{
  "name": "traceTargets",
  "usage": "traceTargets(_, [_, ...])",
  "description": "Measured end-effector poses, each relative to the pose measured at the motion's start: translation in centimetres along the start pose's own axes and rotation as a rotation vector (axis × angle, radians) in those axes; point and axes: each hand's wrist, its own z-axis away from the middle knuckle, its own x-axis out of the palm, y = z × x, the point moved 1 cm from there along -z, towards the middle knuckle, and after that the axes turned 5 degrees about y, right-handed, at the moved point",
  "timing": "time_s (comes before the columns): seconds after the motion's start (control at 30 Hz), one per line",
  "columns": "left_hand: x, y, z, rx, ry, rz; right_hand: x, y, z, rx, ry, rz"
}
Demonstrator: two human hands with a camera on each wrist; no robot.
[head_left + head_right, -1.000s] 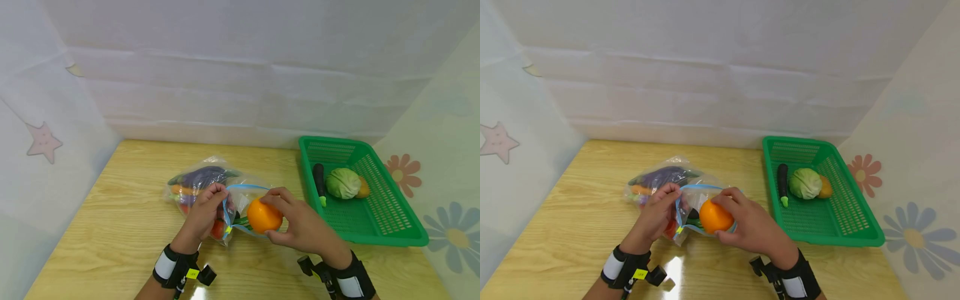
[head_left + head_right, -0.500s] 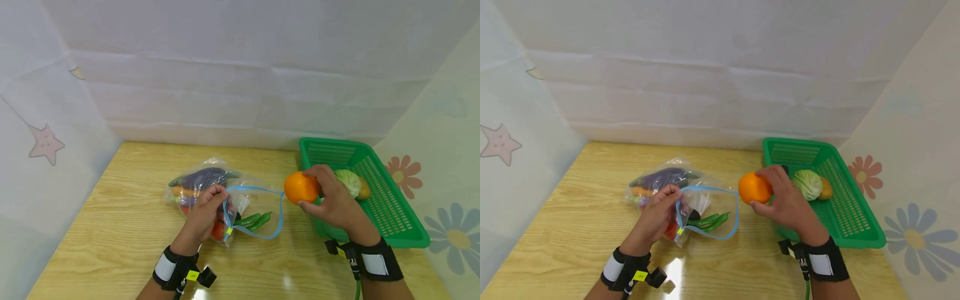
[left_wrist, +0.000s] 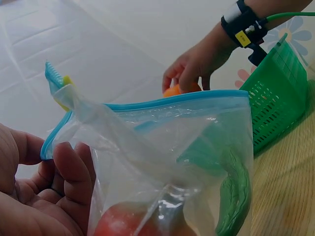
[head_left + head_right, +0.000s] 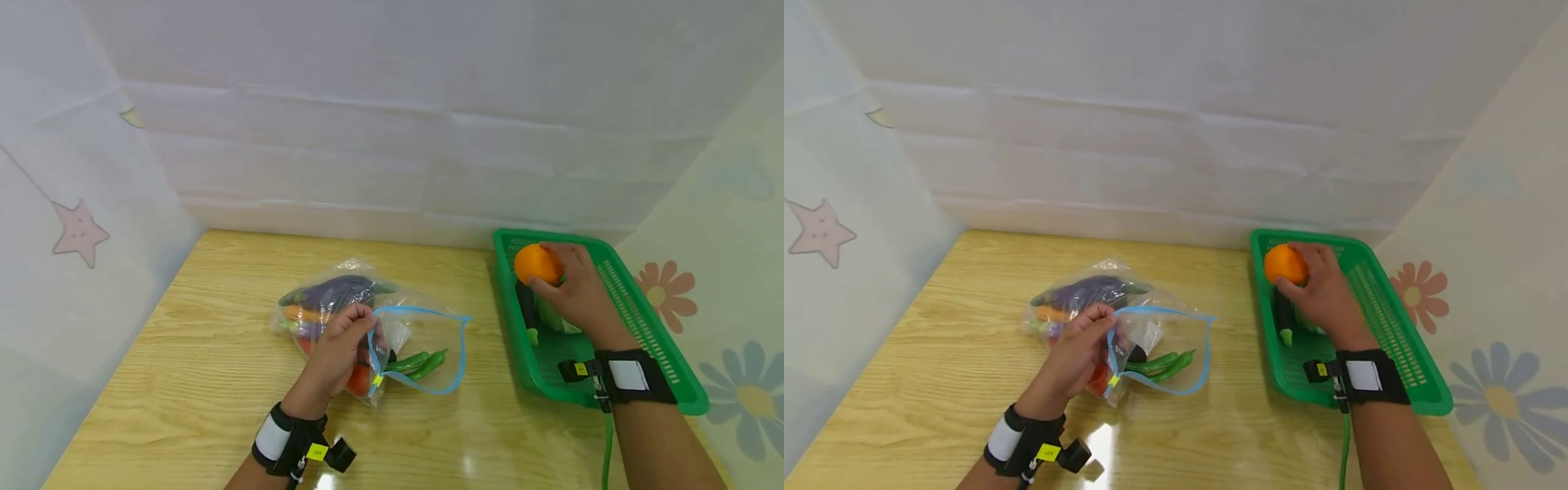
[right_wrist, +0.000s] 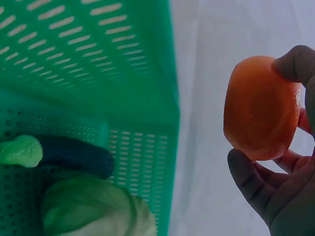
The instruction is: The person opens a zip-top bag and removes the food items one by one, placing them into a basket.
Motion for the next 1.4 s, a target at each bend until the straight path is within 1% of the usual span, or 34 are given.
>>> traceTargets(0.1, [0.1, -0.1, 0.0, 0.003, 0.002, -0.005, 0.4, 0.9, -0.6, 0.066, -0.066, 0.033])
traceTargets(0.2, [0.2, -0.2, 0.0, -0.004, -0.007, -0.024, 1.2, 1.8, -1.2, 0.110, -0.110, 0.083])
traceTargets(0.27, [0.3, -0.2, -0.1, -0.010, -0.012, -0.033, 1.7, 2.2, -1.5, 0.133, -0.113, 0.114])
traceTargets(0.37, [0.4, -0.3, -0.2, -0.016, -0.020, -0.037, 2.2, 2.6, -1.8, 0.153, -0.092, 0.150])
traceTargets(0.53, [0.5, -0.1, -0.2, -0.014, -0.025, -0.032, 2.7, 3.4, -1.8, 0.133, -0.066, 0.189])
traceTargets(0.73, [0.5, 0.0, -0.2, -0.007, -0.027, -0.025, 3.7, 4.6, -1.6, 0.055, -0.090, 0.247])
traceTargets(0.93, [0.5, 0.0, -0.2, 0.007, -0.034, -0.017, 4.4, 4.9, -1.1, 0.013, -0.162, 0.264])
traceTargets(1.13, [0.5, 0.0, -0.3, 0.004, -0.029, -0.022, 4.6, 4.6, -0.7, 0.017, -0.251, 0.278])
traceTargets(1.3, [0.5, -0.1, -0.2, -0.020, -0.024, -0.022, 4.6, 4.4, -0.8, 0.030, -0.336, 0.287])
traceTargets(1.4, [0.6, -0.1, -0.2, -0.028, -0.026, -0.024, 4.4, 4.3, -0.9, 0.029, -0.365, 0.284])
